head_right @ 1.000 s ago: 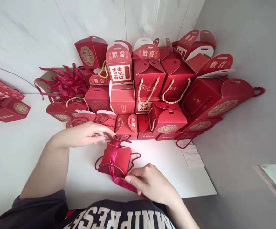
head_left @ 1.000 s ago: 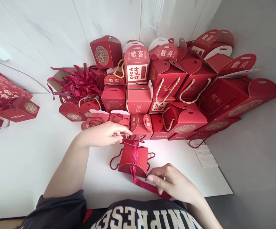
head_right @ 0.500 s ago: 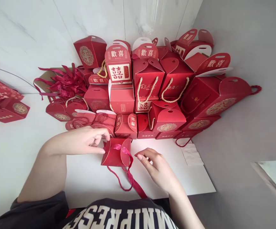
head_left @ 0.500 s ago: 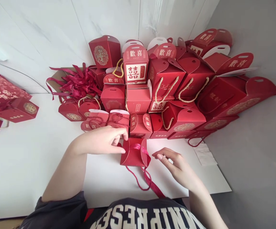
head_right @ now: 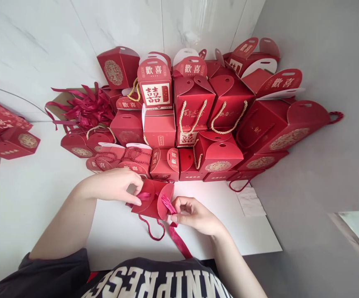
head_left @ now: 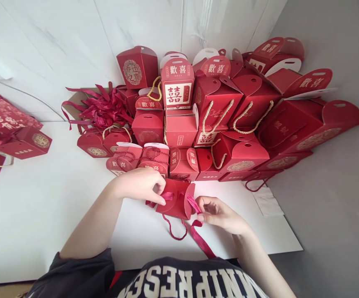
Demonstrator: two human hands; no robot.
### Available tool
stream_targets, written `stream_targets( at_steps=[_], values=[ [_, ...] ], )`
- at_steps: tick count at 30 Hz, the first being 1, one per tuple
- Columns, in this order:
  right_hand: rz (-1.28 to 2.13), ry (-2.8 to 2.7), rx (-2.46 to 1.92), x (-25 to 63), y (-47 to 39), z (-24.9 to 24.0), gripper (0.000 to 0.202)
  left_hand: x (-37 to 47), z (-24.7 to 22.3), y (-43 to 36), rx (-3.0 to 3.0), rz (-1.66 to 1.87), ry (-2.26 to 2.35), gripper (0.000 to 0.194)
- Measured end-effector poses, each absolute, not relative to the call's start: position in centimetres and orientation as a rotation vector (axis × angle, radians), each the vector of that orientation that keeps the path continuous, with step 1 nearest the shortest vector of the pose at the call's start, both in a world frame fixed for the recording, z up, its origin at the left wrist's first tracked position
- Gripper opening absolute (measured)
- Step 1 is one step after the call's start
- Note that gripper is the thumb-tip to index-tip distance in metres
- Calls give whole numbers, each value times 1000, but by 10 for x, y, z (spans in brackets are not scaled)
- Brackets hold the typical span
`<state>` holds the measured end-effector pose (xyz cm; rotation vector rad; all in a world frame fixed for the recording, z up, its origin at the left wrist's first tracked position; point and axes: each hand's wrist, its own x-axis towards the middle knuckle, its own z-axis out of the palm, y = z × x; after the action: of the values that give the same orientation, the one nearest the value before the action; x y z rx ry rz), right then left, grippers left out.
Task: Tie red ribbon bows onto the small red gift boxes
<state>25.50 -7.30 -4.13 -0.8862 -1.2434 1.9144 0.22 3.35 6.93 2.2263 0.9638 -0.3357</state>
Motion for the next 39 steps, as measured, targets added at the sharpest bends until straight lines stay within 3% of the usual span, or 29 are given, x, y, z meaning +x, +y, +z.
stream_targets(
  at_steps=[4, 10, 15, 25, 39],
  values=[
    [1942, -1130, -782, 262, -73, -42, 35, 6, 75, 35, 2067, -358, 897, 25],
    [1785, -1144, -837, 263, -69, -36, 22, 8, 75, 39, 2120, -376, 885, 30],
    [1743, -1292, -961, 250, -64, -22, 29, 6, 71, 43, 2162, -297, 759, 29],
    [1171, -1907, -1336, 257, -24, 2, 20, 5, 68, 48, 2026, -360, 709, 34],
    [1266, -1696, -1274, 290, -21, 46, 32, -57, 106, 51, 1937, -266, 863, 31]
  ],
)
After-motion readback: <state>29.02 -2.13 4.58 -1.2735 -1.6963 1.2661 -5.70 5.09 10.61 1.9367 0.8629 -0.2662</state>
